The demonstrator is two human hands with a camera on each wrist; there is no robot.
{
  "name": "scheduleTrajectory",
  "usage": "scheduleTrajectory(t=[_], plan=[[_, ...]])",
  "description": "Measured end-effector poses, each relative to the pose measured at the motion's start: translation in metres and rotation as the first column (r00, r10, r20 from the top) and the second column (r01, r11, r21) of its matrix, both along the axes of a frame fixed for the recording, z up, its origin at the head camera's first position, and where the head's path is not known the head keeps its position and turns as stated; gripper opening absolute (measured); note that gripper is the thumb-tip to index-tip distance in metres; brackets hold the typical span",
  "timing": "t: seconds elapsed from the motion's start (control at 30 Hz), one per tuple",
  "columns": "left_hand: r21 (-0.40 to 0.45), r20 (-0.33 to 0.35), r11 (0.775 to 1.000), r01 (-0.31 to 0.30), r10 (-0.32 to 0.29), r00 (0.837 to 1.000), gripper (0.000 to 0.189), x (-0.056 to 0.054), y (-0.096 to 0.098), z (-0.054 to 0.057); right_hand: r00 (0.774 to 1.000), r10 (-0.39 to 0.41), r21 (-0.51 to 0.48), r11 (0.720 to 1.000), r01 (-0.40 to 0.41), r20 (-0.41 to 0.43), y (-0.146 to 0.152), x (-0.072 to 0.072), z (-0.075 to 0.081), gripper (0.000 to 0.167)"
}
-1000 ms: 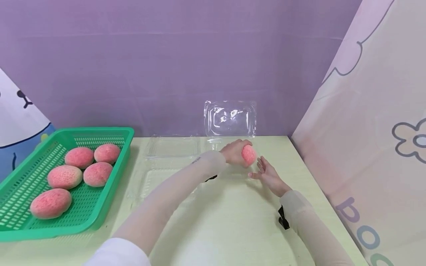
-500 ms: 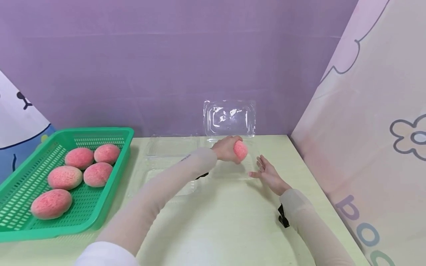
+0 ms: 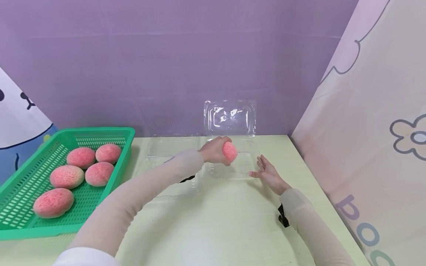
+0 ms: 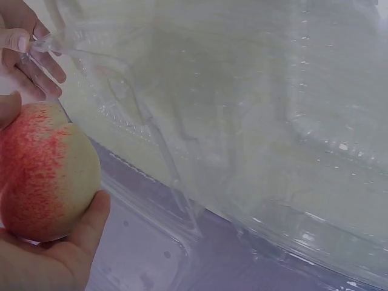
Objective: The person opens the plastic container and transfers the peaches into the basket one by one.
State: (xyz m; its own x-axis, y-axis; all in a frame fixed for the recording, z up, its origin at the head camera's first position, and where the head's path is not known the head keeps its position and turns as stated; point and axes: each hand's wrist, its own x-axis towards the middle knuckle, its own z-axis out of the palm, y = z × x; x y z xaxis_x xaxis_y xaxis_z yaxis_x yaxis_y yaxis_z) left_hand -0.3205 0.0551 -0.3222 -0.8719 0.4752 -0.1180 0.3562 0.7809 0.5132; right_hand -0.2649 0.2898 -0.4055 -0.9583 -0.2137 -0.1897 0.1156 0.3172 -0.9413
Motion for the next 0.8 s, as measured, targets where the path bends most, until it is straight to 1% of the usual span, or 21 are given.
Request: scheduleTrajectory(t=[0.23,0.33,0.6,0.8], plan=[[0.004,0.01,1.0,0.006,-0.006,1.0,0.074,0.006,-0.02,0.003,1.0,0.007,0.008,1.0,-0.007,-0.006,0.0,0.001,0.002,0.099],[0.002,0.011,1.0,0.001,-0.001,1.0,0.075,0.006,-0.03,0.005,1.0,0.008,0.006,1.0,-0.008,-0.003,-0.001,0.001,0.003,0.099],[0.036,0.025,0.999,-0.014,0.013,1.0,0.076,0.005,-0.056,0.014,1.0,0.012,0.026,1.0,-0.012,0.003,-0.001,0.002,0.005,0.098],[0.053,0.024,0.998,-0.032,0.031,0.999,0.079,0.005,-0.073,0.016,1.0,0.018,0.026,1.0,-0.018,0.004,0.0,0.001,0.005,0.097]])
